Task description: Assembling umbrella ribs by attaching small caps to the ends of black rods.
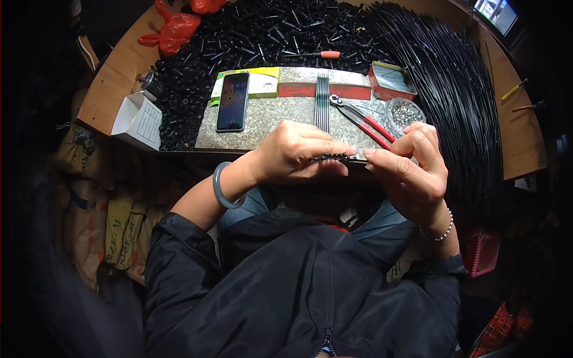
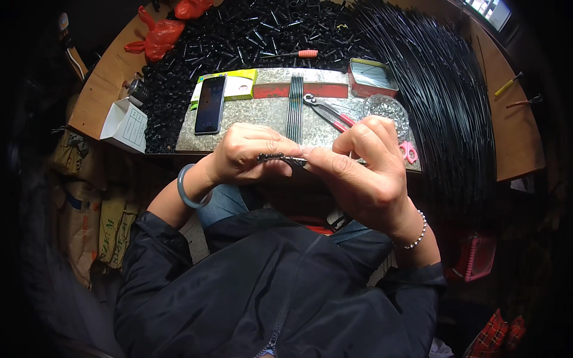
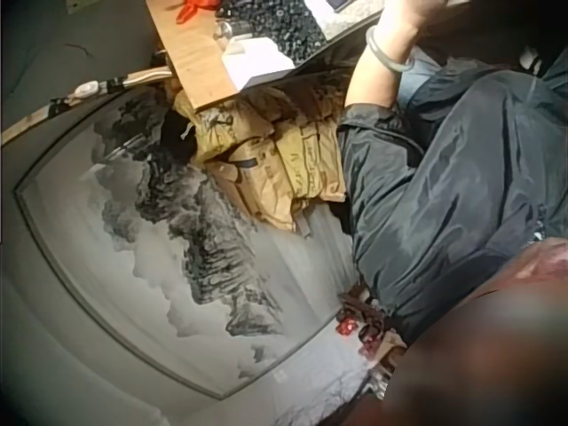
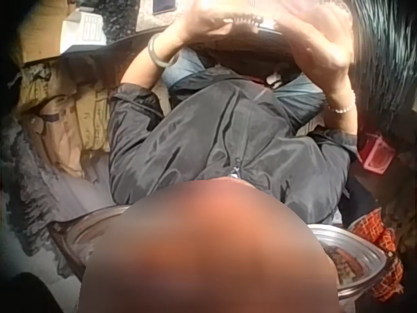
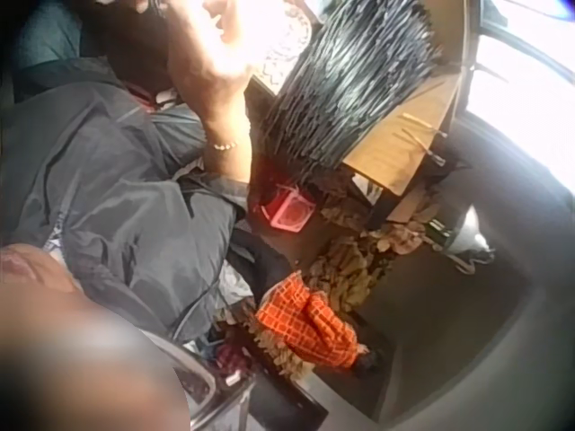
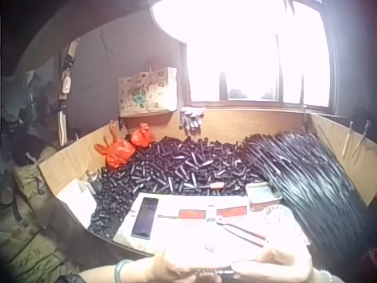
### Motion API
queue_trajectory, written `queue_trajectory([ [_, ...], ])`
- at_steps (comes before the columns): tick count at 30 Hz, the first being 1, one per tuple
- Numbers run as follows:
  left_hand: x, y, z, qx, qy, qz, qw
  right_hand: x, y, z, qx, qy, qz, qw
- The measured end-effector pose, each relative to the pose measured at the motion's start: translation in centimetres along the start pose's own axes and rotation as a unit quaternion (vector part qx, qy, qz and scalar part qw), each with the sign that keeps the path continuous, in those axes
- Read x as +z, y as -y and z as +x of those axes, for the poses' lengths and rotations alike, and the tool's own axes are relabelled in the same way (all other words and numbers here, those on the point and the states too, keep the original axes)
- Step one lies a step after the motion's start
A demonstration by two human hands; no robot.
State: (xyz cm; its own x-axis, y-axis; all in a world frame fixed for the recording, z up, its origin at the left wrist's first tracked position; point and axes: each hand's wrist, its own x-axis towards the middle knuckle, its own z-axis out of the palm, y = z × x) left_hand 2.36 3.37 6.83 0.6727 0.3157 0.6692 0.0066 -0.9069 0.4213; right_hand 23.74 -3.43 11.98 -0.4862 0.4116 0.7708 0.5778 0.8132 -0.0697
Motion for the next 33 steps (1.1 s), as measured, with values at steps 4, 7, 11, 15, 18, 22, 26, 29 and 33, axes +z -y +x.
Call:
queue_trajectory([
  [4, 0.4, 0.0, 0.4, 0.025, -0.022, 0.005, 0.999, -0.1, 0.0, 0.1, 0.000, 0.001, 0.007, 1.000],
  [7, 0.2, -0.1, 0.5, 0.027, -0.021, 0.014, 0.999, -0.4, -0.1, 0.2, -0.003, -0.001, 0.008, 1.000],
  [11, 0.4, -0.4, 0.2, 0.022, -0.022, 0.022, 0.999, -0.4, 0.1, -0.1, 0.007, -0.001, 0.012, 1.000],
  [15, 0.8, -0.3, 0.3, 0.040, -0.026, 0.014, 0.999, 0.0, 0.3, -0.3, -0.001, -0.004, 0.010, 1.000],
  [18, 0.8, -0.2, 0.4, 0.043, -0.022, 0.019, 0.999, 0.7, 0.1, -0.3, -0.006, -0.016, 0.042, 0.999],
  [22, -0.2, -0.4, 0.4, 0.017, 0.021, -0.003, 1.000, 0.3, -0.3, 0.0, -0.009, 0.022, 0.057, 0.998],
  [26, 0.0, -0.1, 0.0, 0.015, -0.019, -0.011, 1.000, 0.4, -0.2, 0.0, -0.009, 0.011, 0.048, 0.999],
  [29, 0.3, 0.2, -0.2, 0.026, -0.030, -0.014, 0.999, 0.4, -0.2, 0.1, -0.010, 0.005, 0.048, 0.999],
  [33, 0.1, 0.2, 0.0, 0.041, -0.028, -0.005, 0.999, 0.5, -0.1, 0.2, -0.014, 0.005, 0.042, 0.999],
])
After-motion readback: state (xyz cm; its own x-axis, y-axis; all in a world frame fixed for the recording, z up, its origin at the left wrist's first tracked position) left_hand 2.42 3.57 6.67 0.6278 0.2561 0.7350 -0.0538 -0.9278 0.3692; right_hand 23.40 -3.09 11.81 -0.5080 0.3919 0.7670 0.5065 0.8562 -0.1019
